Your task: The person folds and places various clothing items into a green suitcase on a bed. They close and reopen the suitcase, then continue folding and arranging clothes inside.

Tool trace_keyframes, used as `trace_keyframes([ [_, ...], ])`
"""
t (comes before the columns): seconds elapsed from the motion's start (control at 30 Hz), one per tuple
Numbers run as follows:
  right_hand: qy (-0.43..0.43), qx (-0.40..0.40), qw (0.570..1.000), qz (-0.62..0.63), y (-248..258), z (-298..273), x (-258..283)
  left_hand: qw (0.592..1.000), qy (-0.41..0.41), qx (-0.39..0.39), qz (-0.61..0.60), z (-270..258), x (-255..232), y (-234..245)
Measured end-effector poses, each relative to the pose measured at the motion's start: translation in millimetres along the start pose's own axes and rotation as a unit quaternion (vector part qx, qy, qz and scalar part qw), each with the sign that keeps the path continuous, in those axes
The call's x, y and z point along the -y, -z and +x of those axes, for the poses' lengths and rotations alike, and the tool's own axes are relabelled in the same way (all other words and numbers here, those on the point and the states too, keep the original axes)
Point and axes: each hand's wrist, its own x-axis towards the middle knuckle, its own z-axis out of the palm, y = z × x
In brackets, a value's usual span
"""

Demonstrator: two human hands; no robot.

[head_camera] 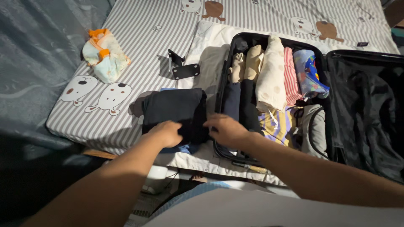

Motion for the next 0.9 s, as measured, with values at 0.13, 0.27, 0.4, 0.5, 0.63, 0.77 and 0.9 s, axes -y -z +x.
trace_keyframes([
  [0.13,0.054,-0.101,0.992,-0.053,1,-2,-28,0.992,-0.038,-0.103,-0.054,-4,-37,10],
  [0.27,-0.027,-0.047,0.999,0.000,12,-20,-50,0.980,-0.104,-0.151,-0.080,1,-80,23],
  [0.4,-0.093,-0.036,0.995,-0.004,21,-63,-79,0.967,-0.176,-0.170,-0.063,10,-129,18],
  [0.5,-0.111,-0.044,0.993,0.011,23,-105,-113,0.968,-0.199,-0.149,-0.040,16,-161,3],
  [0.63,-0.100,-0.075,0.991,-0.041,18,-163,-169,0.976,-0.196,-0.095,-0.021,25,-197,-28],
  [0.77,-0.241,-0.156,0.957,-0.034,13,-196,-212,0.983,-0.165,-0.076,-0.018,14,-232,-53],
  [0.9,-0.360,-0.253,0.898,-0.002,20,-177,-240,0.989,-0.061,-0.107,-0.078,-8,-260,-73],
])
